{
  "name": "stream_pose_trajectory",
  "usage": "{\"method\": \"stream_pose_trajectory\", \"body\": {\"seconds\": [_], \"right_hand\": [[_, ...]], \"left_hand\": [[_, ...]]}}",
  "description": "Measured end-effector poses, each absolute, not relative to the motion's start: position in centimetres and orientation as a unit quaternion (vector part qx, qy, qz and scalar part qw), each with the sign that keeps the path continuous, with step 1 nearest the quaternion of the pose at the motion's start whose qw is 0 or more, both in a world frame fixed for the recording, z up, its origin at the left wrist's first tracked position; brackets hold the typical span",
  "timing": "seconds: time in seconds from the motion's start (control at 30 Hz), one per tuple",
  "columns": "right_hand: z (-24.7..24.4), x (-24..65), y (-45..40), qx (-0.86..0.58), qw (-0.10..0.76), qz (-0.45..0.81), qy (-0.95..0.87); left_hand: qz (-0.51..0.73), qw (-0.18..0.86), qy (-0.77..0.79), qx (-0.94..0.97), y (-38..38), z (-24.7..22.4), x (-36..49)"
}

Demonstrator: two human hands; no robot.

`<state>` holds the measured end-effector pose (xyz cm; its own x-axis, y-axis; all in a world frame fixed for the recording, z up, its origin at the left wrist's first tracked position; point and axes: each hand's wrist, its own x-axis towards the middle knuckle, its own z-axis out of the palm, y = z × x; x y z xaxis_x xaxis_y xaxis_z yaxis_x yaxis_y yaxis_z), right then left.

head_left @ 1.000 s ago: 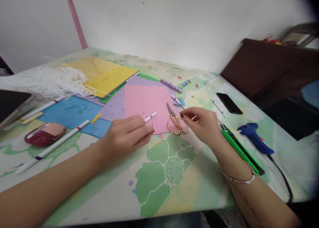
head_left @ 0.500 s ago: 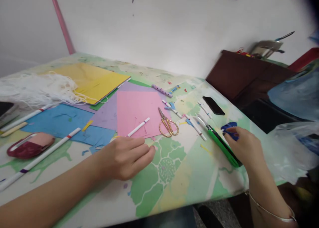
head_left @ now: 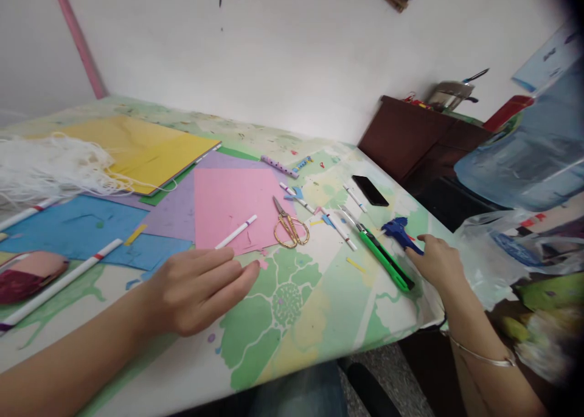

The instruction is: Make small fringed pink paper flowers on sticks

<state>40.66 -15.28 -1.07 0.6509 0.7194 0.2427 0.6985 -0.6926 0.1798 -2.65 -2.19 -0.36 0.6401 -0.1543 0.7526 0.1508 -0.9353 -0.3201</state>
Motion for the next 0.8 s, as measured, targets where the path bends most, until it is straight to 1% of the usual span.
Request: {"method": "stream_pose_trajectory", "body": {"seconds": [0.1,0.27,0.5,0.67,0.73,0.8], "right_hand": [[-1.0,41.4,-13.9,0.917,0.066,0.103,0.381],[-0.7,42.0,-12.1,0.911,0.079,0.068,0.399],[0.9,42.1,-12.6,0.912,0.073,0.092,0.393],[1.8,41.6,-14.1,0.91,0.04,0.144,0.387],[2.2,41.3,-14.6,0.907,-0.007,0.209,0.366],[2.7,40.8,-14.9,0.888,-0.082,0.283,0.354]], "left_hand": [[-0.419,0.187,0.014,-0.888,-1.6,-0.3,-2.9],[-0.426,0.183,-0.008,-0.886,-1.3,-0.3,-3.4],[-0.421,0.191,-0.01,-0.886,-1.6,0.4,-3.7],[-0.432,0.214,0.004,-0.876,-1.6,0.5,-3.5],[-0.441,0.22,0.006,-0.87,-1.6,0.5,-3.4],[-0.449,0.223,0.008,-0.865,-1.7,0.5,-3.4]]}}
